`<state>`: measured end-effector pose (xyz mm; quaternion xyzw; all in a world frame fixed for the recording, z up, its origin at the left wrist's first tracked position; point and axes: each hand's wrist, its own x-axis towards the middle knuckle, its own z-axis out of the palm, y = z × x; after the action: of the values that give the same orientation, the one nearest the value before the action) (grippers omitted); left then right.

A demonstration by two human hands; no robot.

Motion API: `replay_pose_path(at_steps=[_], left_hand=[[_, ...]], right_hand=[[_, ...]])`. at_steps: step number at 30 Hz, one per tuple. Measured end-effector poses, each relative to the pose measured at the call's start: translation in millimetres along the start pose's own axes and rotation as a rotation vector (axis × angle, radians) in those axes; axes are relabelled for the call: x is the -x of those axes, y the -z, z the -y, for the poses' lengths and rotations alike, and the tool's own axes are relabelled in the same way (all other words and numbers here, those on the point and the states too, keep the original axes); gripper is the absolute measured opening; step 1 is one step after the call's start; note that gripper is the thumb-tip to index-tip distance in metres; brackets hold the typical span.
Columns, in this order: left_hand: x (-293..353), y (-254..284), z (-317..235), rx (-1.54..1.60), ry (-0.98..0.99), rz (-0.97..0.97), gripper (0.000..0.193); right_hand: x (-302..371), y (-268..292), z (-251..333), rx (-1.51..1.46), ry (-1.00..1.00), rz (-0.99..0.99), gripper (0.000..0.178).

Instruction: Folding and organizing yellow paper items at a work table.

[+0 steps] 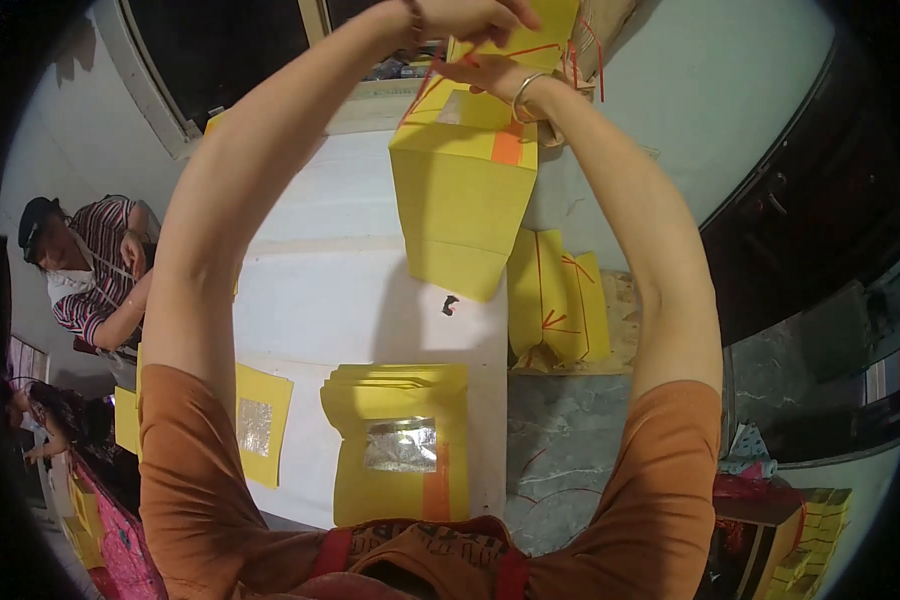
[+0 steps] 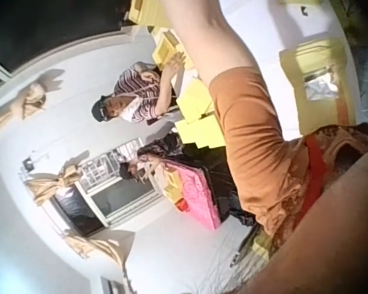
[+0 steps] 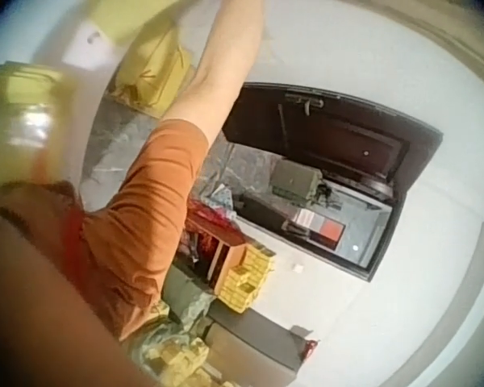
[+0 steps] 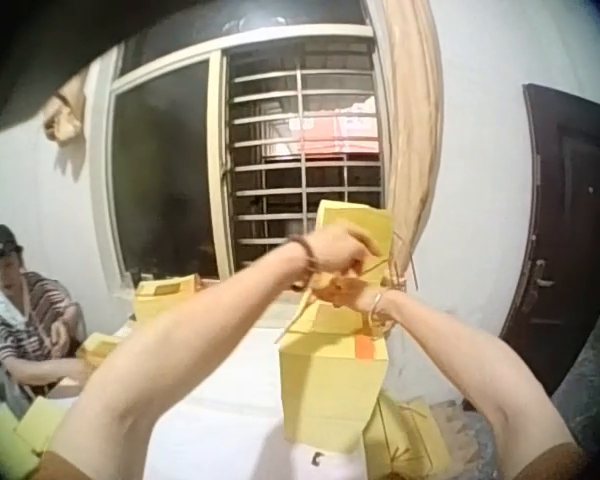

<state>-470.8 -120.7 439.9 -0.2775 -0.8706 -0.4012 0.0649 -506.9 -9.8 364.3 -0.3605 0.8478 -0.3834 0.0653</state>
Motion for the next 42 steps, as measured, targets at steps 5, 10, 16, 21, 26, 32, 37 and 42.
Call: replay_pose_path(at_steps=[5, 10, 16, 21, 26, 32, 37, 42], left_hand=[[-7, -8, 15, -0.548, -0.811, 0.006, 0.026], [15, 4, 66, -0.285, -0.045, -0.121, 0.035], [14, -32, 57, -0.046, 0.278, -0.022, 0.032], [10, -35, 81, 0.230, 0.282, -0.170, 0.023], [31, -8, 102, 0.158, 0.502, -0.535, 0.019], [37, -14, 105, 0.530, 0.614, -0.635, 0.017], [52, -22, 109, 0.630, 0.420, -0.513, 0.025], [55, -37, 115, 0.086, 0.207, -0.171, 0.030]], right_hand=[[-6, 0, -12, 0.052, 0.094, -0.067, 0.048], [-2, 14, -5, 0.304, 0.151, 0.130, 0.039], [1, 0, -15, 0.783, 0.390, 0.172, 0.028], [0, -4, -7, 0.685, 0.459, 0.262, 0.030], [18, 10, -24, -0.136, 0.180, 0.177, 0.049], [-1, 1, -50, 0.157, 0.390, 0.040, 0.051], [10, -2, -34, -0.095, 0.177, -0.097, 0.058], [11, 17, -22, -0.230, -0.092, -0.026, 0.053]])
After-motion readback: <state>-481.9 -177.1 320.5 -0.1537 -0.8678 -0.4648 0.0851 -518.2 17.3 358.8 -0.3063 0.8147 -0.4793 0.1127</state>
